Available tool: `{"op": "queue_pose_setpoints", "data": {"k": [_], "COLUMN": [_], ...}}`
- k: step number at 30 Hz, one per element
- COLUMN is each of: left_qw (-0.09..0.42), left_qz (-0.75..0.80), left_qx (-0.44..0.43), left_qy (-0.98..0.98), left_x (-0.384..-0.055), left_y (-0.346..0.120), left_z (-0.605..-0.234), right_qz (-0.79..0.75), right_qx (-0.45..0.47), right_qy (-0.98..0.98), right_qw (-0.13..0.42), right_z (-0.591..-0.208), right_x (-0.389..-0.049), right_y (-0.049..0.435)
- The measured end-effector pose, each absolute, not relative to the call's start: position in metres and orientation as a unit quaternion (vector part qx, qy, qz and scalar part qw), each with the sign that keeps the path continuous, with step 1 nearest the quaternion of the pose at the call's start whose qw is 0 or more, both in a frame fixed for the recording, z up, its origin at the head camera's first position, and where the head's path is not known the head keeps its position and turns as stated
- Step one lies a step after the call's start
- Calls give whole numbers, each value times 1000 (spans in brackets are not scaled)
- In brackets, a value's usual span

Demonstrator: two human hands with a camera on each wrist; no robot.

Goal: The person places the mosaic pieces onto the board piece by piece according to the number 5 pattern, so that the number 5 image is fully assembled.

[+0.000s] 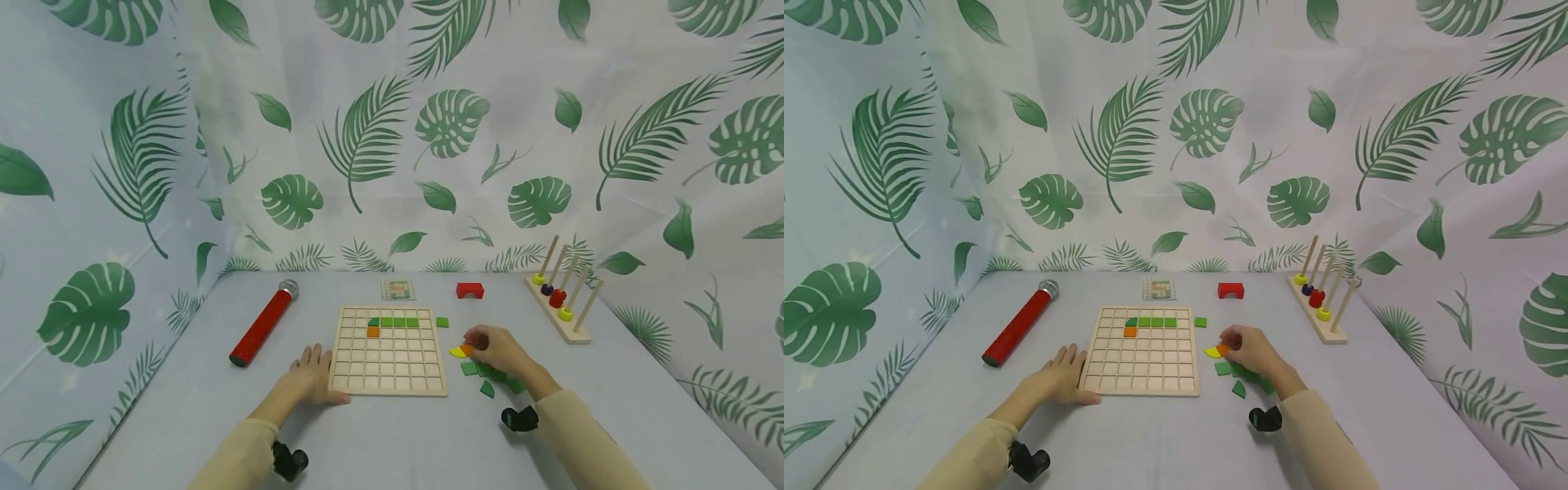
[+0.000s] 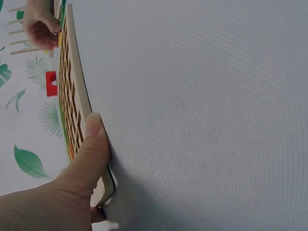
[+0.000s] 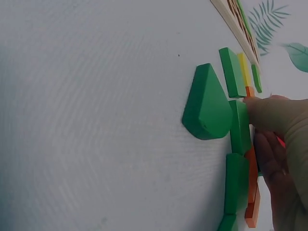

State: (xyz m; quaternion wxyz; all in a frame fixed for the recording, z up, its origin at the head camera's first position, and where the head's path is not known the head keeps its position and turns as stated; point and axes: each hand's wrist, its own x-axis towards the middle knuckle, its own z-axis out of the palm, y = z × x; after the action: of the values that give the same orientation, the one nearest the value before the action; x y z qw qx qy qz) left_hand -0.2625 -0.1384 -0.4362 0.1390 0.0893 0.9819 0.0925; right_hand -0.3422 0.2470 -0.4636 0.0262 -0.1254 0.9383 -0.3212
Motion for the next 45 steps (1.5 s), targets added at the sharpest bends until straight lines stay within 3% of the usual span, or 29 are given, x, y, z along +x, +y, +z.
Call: {"op": "queue_pose_setpoints", "data": {"k": [20, 28, 45], "left_qw": [133, 135, 128], "left_qz": [98, 102, 99], "left_qx": [86, 84, 84], "left_qy": [982, 982, 983], "left_x": [-262, -262, -263], "left_y": [-140, -139, -140], "left_z": [-439, -437, -440], "right_qz": [-315, -322, -354], "right_qx": [-106, -157, -217], "right_qy": [943, 931, 907], "right_qw": [-12, -66, -72], "right_z": [-460, -457, -461], "right_x": [-351, -354, -358], "right_y": [235, 212, 152]}}
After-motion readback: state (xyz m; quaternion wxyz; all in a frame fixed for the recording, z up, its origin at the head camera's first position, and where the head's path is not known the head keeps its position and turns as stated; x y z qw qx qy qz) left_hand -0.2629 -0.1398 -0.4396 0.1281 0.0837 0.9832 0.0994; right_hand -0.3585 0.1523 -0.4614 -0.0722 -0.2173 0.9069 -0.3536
